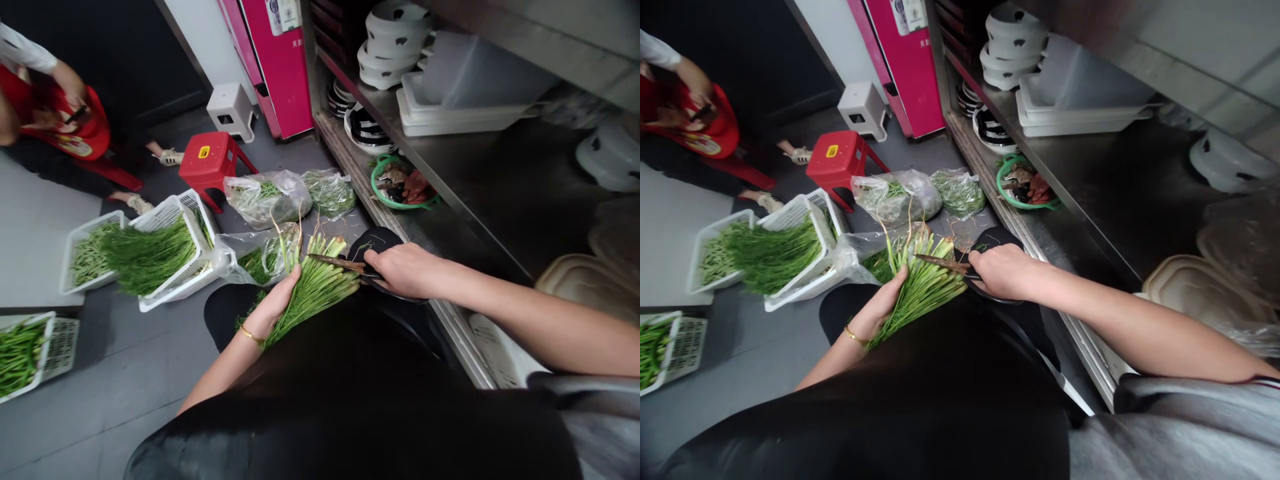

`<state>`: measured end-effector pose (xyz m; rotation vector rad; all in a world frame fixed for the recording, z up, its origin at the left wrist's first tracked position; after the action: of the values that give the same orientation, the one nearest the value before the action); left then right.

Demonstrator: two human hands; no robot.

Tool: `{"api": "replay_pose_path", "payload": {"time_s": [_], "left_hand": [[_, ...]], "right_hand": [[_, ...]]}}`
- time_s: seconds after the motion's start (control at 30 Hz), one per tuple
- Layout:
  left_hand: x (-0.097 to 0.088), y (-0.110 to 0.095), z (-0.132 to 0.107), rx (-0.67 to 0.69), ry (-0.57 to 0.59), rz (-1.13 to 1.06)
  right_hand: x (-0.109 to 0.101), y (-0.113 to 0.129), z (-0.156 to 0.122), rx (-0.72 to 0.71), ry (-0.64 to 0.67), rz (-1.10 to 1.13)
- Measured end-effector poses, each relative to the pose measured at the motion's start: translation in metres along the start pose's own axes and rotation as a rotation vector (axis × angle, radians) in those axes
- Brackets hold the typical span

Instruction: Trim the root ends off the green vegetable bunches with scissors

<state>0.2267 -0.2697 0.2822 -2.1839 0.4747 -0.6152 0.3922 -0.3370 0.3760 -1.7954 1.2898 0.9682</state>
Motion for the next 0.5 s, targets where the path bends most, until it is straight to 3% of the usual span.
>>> {"api": "replay_pose_path", "payload": {"time_s": [0.13, 0.37, 0.5], "left_hand": [[-0.015, 0.003, 0.002, 0.017, -0.122, 0.043], [0.004, 0.006, 0.009, 0.081, 0.061, 0.118], [0.005, 0.008, 0.010, 0.093, 0.076, 0.248]], "right_hand": [[0.003, 0.002, -0.002, 0.005, 0.002, 0.012], [0.004, 0.003, 0.002, 0.021, -0.008, -0.011], [0.005, 0.005, 0.005, 0.031, -0.019, -0.027]]}}
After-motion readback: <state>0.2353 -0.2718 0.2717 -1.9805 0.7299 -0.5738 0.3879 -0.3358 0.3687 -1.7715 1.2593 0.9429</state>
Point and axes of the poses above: each hand's wrist, its own z-axis towards the middle knuckle, its own x-axis out of the palm, y = z × x, the point moved 10 cm from there along z, towards the middle knuckle, and after that the axes turned 14 degrees about -z, right-handed, at the moved point
